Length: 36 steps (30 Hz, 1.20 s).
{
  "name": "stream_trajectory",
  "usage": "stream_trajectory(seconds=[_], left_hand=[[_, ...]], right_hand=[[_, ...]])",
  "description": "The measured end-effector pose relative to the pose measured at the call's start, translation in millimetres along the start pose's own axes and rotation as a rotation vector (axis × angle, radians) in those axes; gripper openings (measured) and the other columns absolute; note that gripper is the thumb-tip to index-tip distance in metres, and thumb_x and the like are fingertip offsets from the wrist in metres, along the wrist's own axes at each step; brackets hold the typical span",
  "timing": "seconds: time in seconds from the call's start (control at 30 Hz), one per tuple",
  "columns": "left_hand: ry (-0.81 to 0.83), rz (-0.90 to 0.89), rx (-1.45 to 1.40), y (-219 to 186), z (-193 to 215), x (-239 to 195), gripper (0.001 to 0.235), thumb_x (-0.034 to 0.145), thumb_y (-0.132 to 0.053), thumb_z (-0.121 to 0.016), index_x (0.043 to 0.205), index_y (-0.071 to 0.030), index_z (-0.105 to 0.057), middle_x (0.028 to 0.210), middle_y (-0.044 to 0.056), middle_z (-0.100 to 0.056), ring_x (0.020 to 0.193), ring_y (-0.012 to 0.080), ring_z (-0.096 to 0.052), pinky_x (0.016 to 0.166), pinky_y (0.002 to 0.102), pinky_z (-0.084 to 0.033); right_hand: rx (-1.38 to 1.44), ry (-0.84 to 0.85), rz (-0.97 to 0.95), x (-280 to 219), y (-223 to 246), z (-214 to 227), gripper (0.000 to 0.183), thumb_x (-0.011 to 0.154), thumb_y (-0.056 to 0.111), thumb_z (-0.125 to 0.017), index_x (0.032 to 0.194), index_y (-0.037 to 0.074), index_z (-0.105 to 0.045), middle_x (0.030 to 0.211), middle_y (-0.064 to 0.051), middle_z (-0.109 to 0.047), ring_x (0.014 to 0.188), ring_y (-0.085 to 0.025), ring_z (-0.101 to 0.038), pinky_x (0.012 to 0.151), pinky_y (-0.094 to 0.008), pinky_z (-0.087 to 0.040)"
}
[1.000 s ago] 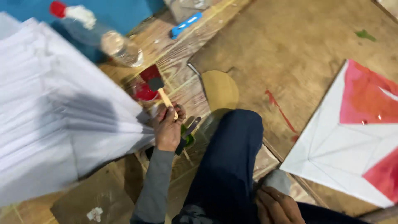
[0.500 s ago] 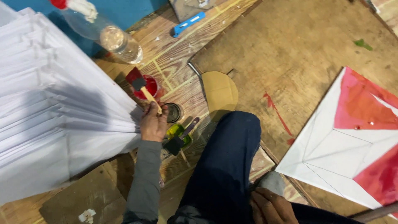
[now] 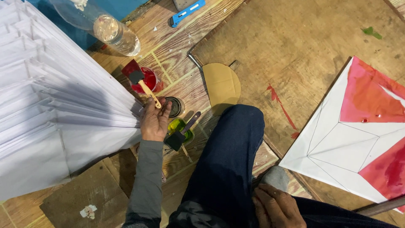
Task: The person paints a diamond-shaped kite with green paint using a foam brush. They use a wooden stick as a straightedge to create clean lines and fill in a central diamond section. The kite already has red paint on its outer triangles.
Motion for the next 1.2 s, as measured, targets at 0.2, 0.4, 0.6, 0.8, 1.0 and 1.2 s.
stream_trajectory(seconds=[0.2,0.4,0.6,0.8,1.0,1.2], left_hand=[[-0.156,-0.017,-0.002,-10,-4,-41,0.048,0.092,-0.022,-0.072,0.131,0.004,-0.058,0.105,0.02,-0.063,0.102,0.0262,-0.067,0.092,0.047,-0.066],[0.057,-0.204,0.636,5,-11,-100,0.015,0.101,-0.021,-0.064,0.096,-0.009,-0.071,0.098,0.01,-0.077,0.064,0.0157,-0.066,0.05,0.027,-0.049],[0.473,-1.12,1.818,34,-37,-115,0.038,0.087,-0.017,-0.078,0.123,-0.006,-0.07,0.104,0.019,-0.074,0.095,0.0409,-0.062,0.084,0.049,-0.046],[0.474,-1.166,2.027,38,-37,-112,0.04,0.082,-0.019,-0.083,0.12,-0.008,-0.077,0.109,0.016,-0.078,0.096,0.0356,-0.066,0.09,0.044,-0.048],[0.487,-1.201,2.022,38,-34,-109,0.036,0.079,-0.013,-0.086,0.114,-0.008,-0.079,0.092,0.014,-0.076,0.09,0.0336,-0.055,0.077,0.045,-0.047],[0.555,-1.177,2.012,38,-42,-118,0.031,0.091,-0.013,-0.079,0.12,-0.002,-0.076,0.113,0.015,-0.074,0.095,0.0347,-0.055,0.085,0.044,-0.048]], right_hand=[[0.007,0.024,-0.043,5,9,5,0.008,0.086,0.012,-0.076,0.093,0.017,-0.078,0.101,0.003,-0.076,0.09,-0.013,-0.073,0.086,-0.026,-0.053],[0.014,0.036,-0.015,2,9,2,0.007,0.086,0.013,-0.076,0.093,0.015,-0.079,0.102,0.001,-0.077,0.091,-0.014,-0.073,0.087,-0.027,-0.053],[0.08,0.102,0.154,5,18,4,0.017,0.091,0.016,-0.071,0.105,0.006,-0.075,0.112,-0.011,-0.074,0.095,-0.023,-0.073,0.089,-0.033,-0.052],[0.133,0.232,0.075,6,10,6,0.023,0.101,0.023,-0.062,0.115,0.007,-0.071,0.12,-0.01,-0.07,0.108,-0.026,-0.068,0.088,-0.036,-0.049],[0.207,0.238,0.094,15,21,16,0.011,0.102,0.008,-0.062,0.108,0.0,-0.067,0.113,-0.015,-0.067,0.099,-0.029,-0.068,0.078,-0.039,-0.049],[0.232,0.223,0.111,17,22,19,0.011,0.103,0.008,-0.06,0.109,0.001,-0.066,0.113,-0.013,-0.067,0.094,-0.026,-0.066,0.076,-0.037,-0.048]])
Point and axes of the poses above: each hand's wrist, its own x-axis towards the middle knuckle, its own z-axis out of the back of the hand, y = z × x, the point moved 10 cm from there along x, towards the middle knuckle
